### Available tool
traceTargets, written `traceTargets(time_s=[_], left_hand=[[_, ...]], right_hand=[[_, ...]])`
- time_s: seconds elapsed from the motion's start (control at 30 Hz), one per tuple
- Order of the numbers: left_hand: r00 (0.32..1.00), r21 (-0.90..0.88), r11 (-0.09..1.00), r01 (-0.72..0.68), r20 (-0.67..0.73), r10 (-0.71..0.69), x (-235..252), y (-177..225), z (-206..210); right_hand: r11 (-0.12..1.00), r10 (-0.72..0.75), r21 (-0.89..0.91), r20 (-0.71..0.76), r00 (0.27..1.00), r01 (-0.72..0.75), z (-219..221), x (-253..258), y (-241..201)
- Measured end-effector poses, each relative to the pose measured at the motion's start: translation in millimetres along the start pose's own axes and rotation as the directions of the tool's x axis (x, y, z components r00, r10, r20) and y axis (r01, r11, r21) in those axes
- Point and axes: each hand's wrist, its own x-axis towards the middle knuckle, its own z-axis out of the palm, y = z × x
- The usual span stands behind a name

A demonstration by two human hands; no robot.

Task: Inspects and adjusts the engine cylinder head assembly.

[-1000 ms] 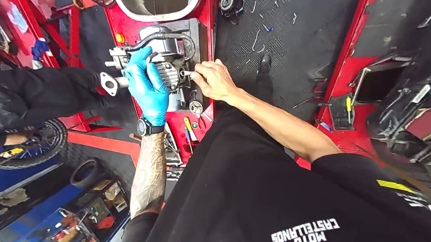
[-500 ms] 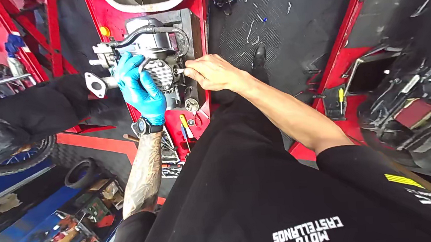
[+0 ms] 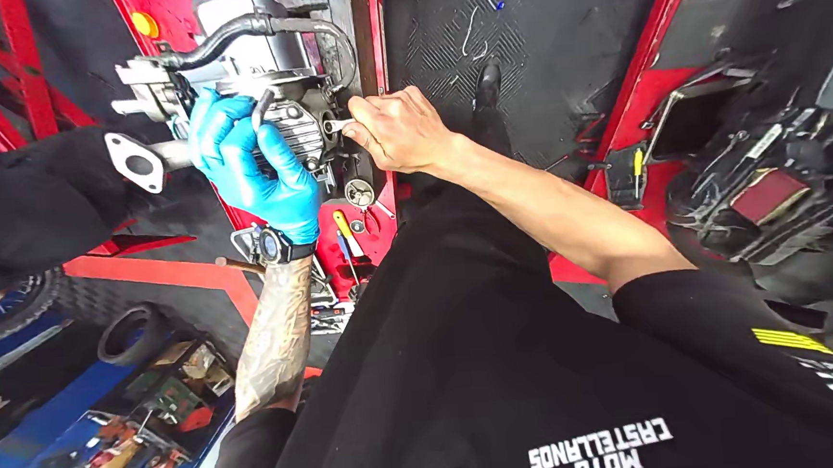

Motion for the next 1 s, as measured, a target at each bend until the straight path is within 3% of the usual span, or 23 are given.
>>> traceTargets(time_s=[0.33,0.8,1.0], left_hand=[[0.999,-0.024,0.999,0.042,0.006,-0.042,0.3,1.7,-0.2],[0.997,-0.027,0.997,0.069,-0.042,-0.070,-0.7,4.6,5.6],[0.996,-0.033,0.997,0.073,-0.054,-0.075,1.0,5.4,8.3]], right_hand=[[0.998,-0.054,0.011,-0.093,0.994,0.055,12.0,3.2,7.2],[0.991,0.020,0.132,0.034,0.999,-0.025,5.4,5.9,1.9],[0.954,0.074,0.280,0.117,0.990,-0.105,-2.1,8.5,-1.0]])
